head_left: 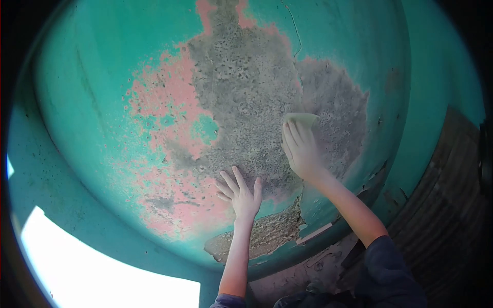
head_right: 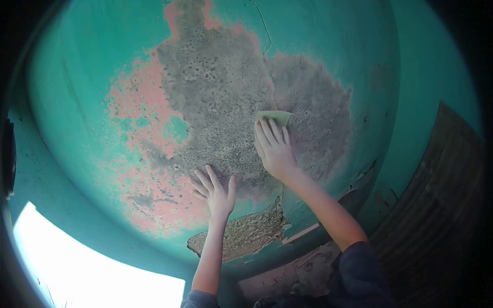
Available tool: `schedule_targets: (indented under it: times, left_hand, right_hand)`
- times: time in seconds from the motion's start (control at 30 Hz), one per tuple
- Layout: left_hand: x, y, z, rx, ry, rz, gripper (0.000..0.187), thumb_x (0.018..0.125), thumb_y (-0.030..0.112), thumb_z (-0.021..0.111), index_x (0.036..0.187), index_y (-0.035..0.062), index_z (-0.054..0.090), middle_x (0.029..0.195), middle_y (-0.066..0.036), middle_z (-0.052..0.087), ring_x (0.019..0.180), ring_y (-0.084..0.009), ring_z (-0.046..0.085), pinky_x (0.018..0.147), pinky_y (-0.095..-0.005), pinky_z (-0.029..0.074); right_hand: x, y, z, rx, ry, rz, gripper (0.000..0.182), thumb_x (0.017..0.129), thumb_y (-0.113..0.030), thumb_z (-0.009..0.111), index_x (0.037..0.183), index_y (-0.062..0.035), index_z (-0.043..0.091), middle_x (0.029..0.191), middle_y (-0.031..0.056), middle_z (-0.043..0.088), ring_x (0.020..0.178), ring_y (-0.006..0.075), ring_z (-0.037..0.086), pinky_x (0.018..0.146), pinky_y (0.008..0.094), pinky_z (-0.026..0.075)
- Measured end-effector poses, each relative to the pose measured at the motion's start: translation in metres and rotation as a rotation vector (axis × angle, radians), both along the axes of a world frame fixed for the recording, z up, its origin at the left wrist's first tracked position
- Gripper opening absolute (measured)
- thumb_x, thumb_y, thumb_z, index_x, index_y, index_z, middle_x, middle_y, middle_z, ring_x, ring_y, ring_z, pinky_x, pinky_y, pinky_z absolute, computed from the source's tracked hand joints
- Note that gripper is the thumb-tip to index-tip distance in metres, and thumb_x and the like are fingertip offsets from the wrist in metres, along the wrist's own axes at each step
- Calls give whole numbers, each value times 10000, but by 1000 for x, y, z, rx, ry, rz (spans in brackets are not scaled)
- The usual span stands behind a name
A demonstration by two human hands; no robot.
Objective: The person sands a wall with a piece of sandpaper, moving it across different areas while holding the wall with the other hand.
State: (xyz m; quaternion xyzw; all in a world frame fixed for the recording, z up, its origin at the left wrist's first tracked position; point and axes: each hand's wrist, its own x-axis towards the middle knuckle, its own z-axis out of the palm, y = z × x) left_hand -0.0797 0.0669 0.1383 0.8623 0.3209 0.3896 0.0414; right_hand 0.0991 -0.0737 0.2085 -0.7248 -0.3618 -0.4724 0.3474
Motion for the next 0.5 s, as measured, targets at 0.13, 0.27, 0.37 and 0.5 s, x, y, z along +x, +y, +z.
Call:
schedule_targets:
  times: [0.13,0.27,0.37,0.5]
  left_hand:
    - [17,-15,-3,-53,-97,-15,977,965,597,554,1643,99,57,1664,-294,-113,1474,-604,-161,1127,-755,-33]
    - [26,-30,-12,-75,-97,-17,976,963,569,582,1643,104,57,1656,-312,-125,1468,-615,-160,1135,-741,-32]
    - [28,-36,-20,-46,-62,-25,938,962,527,598,1641,107,106,1652,-327,-89,1462,-635,-130,1130,-753,0]
    - [26,-50,-31,-70,-45,-73,909,956,449,653,1641,130,149,1655,-324,-94,1469,-630,-108,1156,-725,59]
  right_hand:
    - [23,-16,-9,-458,-276,177,572,1032,-233,476,1557,-33,367,1590,178,391,1456,374,382,1166,541,316]
    - [20,-20,-34,-56,27,143,585,959,-204,531,1531,-116,449,1565,83,452,1441,280,427,1177,506,321]
    - [39,-32,-53,-550,-203,295,575,1018,-223,506,1544,-22,390,1575,182,407,1459,382,373,1174,555,302]
    - [24,-15,-62,-180,72,108,591,932,-202,575,1507,-101,483,1542,97,477,1452,295,411,1173,537,319]
